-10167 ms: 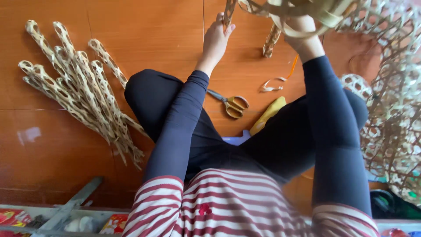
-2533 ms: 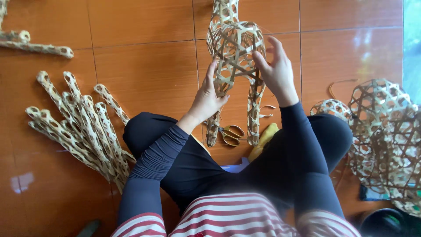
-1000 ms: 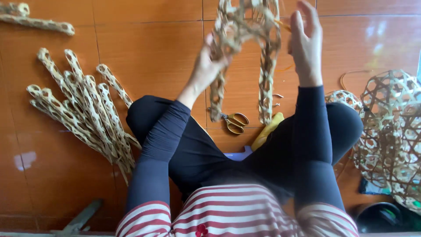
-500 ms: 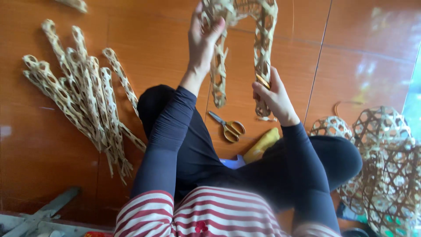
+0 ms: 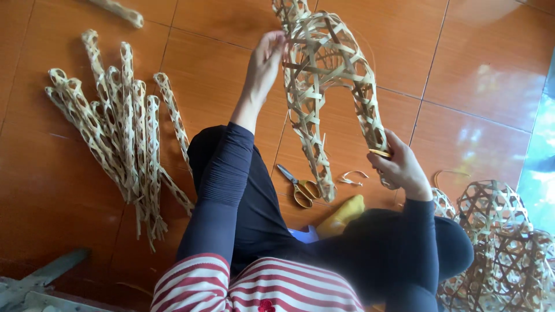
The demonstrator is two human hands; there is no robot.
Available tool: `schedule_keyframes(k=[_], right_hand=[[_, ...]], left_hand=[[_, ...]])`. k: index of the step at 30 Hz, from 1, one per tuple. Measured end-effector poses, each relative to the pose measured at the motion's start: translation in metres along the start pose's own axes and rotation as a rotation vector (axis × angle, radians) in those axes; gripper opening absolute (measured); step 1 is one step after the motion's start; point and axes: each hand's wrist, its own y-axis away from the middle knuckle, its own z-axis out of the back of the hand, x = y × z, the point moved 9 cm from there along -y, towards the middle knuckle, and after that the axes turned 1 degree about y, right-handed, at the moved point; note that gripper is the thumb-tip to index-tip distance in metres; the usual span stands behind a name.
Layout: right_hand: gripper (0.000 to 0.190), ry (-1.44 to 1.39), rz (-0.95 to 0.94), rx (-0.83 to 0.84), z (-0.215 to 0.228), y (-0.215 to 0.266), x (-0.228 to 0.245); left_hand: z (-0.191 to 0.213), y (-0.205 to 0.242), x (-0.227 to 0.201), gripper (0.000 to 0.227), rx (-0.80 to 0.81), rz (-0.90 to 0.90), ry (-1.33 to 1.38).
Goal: Weaving and assembling decorative bamboo horse figurines from thin strips.
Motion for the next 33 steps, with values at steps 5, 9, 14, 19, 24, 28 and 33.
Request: schedule_keyframes(k=[5, 9, 14, 19, 24, 28, 33], right_hand=[[0.061, 0.005, 0.002, -0.038, 0.014, 0.002, -0.001], [0.055, -0.056, 0.009, -0.062, 0.017, 0.009, 0.006], [0.047, -0.297, 0.085, -0.089, 0.033, 0.021, 0.018], [0.061, -0.595, 0.252, -0.044, 0.068, 0.032, -0.031], [0.065, -0.572, 0.263, -0.048, 0.081, 0.026, -0.026], [0.058, -0.460, 0.182, -0.114, 0.064, 0.028, -0.009], [0.052, -0.334, 0.070, -0.148, 0.069, 0.009, -0.052]], left_hand=[[0.001, -0.001, -0.013, 0.029, -0.042, 0.014, 0.158], [0.009, -0.006, -0.006, 0.029, -0.011, -0.106, 0.231], [0.073, -0.008, 0.038, 0.046, -0.422, 0.037, 0.026], [0.116, -0.034, 0.073, 0.066, -0.544, 0.064, 0.101], [0.070, -0.047, 0.012, 0.059, 0.348, -0.189, 1.263], [0.047, -0.029, -0.057, 0.089, 0.059, 0.165, 1.028], [0.045, -0.015, -0.051, 0.095, 0.285, 0.148, 1.097]])
